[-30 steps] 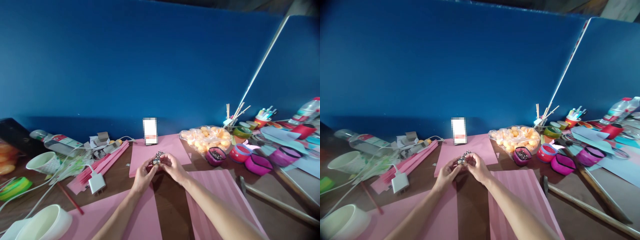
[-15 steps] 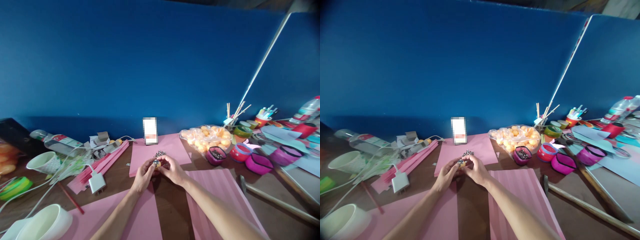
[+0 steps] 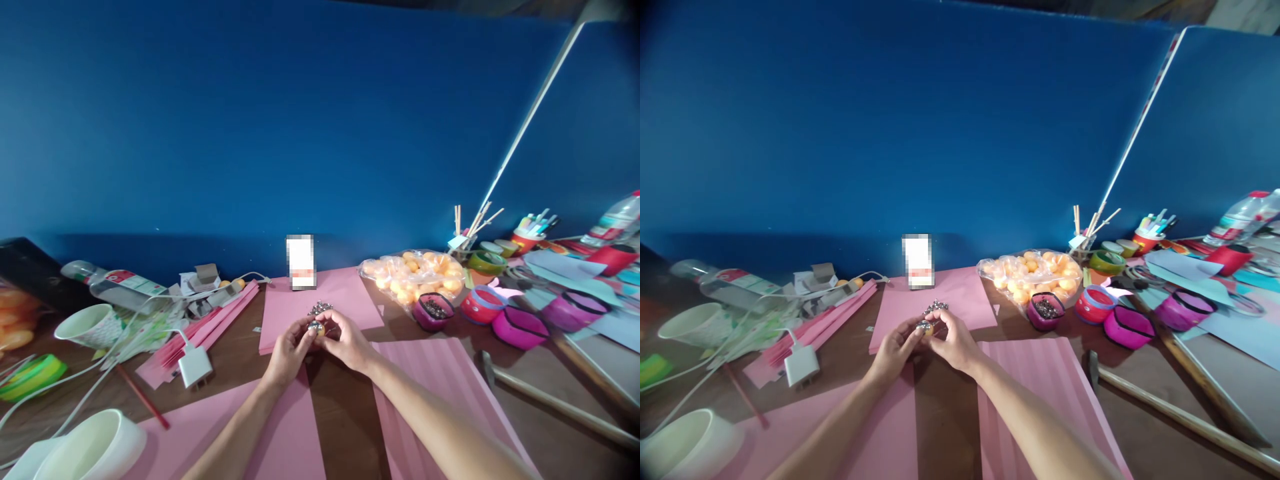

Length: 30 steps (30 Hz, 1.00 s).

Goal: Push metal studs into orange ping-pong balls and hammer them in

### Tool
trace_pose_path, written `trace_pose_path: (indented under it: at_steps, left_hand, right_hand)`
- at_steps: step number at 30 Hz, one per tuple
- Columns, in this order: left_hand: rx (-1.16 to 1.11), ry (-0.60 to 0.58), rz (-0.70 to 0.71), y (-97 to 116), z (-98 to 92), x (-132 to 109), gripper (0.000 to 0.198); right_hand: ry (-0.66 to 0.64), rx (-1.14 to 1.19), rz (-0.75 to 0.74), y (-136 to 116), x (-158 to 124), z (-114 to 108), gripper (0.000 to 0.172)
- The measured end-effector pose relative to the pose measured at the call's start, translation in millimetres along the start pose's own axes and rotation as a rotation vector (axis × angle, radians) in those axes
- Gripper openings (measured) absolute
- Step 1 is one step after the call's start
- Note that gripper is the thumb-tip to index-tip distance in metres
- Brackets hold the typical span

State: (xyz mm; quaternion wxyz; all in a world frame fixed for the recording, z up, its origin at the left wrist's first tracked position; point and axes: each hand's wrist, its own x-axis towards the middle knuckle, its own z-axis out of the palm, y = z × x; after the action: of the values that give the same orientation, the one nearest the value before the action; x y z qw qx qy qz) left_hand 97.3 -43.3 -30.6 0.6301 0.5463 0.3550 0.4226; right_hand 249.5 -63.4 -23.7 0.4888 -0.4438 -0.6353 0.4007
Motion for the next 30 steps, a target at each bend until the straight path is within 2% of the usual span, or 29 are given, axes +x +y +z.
trace_pose_path:
  at_steps: [3, 12, 19, 24, 30]
  left_hand:
    - [-0.047, 0.016, -0.049, 1.5, -1.6, -2.0, 0.051]
    - [-0.049, 0.053, -0.034, 5.9, 0.4, -2.9, 0.050]
    - [0.066, 0.036, 0.015, 0.1, -1.2, 0.0, 0.048]
    - [0.150, 0.053, 0.038, 0.5, -1.1, 0.2, 0.045]
    - [0.015, 0.043, 0.005, 5.2, -0.7, -4.3, 0.051]
  right_hand:
    - [0.006, 0.048, 0.015, 0.2, 0.9, -1.6, 0.030]
    - [-0.027, 0.122, 0.050, 0.8, 0.0, -0.7, 0.037]
    - [-0.029, 0.183, 0.057, 3.3, 0.4, 0.3, 0.039]
    - [-0.027, 0.128, 0.064, 1.1, 0.9, -0.5, 0.036]
    - [-0.022, 0.168, 0.060, -0.9, 1.7, -0.9, 0.036]
